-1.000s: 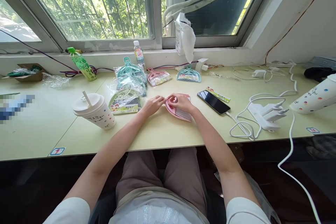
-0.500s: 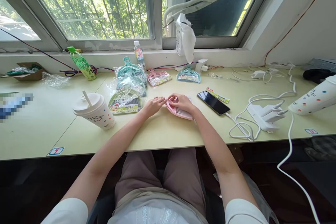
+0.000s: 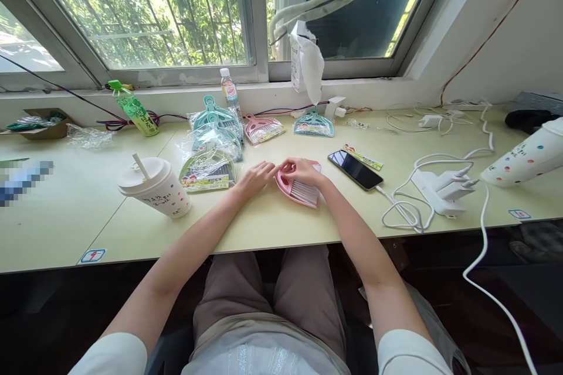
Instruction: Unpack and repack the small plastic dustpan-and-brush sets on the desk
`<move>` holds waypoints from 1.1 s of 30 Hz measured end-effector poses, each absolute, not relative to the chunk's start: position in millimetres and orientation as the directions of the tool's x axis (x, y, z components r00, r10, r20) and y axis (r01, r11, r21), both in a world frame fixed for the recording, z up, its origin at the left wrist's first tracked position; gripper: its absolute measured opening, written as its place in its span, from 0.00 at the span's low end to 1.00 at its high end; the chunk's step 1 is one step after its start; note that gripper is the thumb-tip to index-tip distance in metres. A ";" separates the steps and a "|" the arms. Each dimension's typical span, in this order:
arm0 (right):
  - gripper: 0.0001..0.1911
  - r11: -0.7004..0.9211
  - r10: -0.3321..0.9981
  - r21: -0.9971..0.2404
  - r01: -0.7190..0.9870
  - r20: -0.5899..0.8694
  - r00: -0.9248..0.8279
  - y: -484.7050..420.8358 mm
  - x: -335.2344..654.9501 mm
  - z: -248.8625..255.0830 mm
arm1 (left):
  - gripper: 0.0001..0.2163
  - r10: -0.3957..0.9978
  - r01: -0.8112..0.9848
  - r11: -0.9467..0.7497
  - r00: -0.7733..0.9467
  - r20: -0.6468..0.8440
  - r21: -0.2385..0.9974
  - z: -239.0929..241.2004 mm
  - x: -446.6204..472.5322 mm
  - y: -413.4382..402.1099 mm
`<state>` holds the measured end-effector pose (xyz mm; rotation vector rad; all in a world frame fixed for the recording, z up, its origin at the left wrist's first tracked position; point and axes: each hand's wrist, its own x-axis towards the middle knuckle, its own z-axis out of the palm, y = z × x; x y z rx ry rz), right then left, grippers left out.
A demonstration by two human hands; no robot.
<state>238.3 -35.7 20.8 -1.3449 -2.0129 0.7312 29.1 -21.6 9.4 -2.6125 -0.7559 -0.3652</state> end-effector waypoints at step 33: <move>0.18 0.322 0.942 -0.742 0.588 0.187 -0.280 -33.3 237.0 10.7 | 0.17 0.498 0.578 -0.727 0.816 0.295 -0.370 1.4 33.6 -23.7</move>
